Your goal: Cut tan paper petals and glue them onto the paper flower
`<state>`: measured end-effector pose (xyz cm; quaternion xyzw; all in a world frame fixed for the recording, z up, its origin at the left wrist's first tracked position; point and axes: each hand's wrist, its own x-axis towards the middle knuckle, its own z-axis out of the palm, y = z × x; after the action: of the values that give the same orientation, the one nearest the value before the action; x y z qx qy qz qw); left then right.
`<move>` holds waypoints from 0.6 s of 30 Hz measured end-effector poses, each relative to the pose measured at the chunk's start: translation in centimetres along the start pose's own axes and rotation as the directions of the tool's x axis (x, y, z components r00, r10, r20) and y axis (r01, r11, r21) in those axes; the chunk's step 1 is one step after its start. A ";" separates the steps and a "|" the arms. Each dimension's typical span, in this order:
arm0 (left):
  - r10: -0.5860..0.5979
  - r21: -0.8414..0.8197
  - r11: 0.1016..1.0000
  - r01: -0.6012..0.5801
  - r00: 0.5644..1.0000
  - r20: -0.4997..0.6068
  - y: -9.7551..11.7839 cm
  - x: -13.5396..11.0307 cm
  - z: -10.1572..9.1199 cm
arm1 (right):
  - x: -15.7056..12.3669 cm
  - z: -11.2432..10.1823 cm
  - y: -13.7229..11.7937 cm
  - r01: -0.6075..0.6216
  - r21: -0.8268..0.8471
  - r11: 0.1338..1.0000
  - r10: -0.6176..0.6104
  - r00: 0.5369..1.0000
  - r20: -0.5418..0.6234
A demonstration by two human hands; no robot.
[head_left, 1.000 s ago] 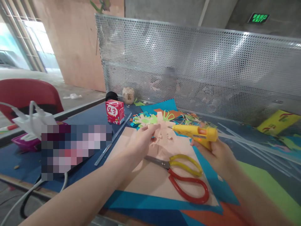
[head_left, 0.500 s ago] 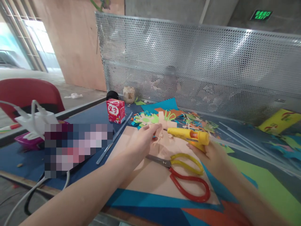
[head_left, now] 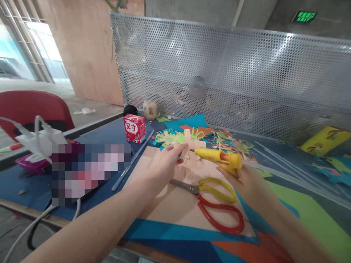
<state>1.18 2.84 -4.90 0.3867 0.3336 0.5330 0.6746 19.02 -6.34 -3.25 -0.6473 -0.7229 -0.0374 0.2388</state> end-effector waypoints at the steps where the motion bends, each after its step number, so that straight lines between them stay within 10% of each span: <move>1: 0.005 0.004 1.000 -0.005 1.000 -0.005 0.0 0.0 0.0 | 0.0 0.0 0.0 -0.003 0.006 1.000 0.003 1.000 0.007; 18: 0.012 0.042 0.999 -0.012 1.000 0.013 -0.1 0.1 -0.2 | -0.2 0.2 0.3 0.002 -0.111 0.994 -0.006 0.999 -0.034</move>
<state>1.11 3.00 -5.07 0.4061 0.3382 0.5274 0.6652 19.26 -6.43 -3.60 -0.6575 -0.7167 -0.0892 0.2147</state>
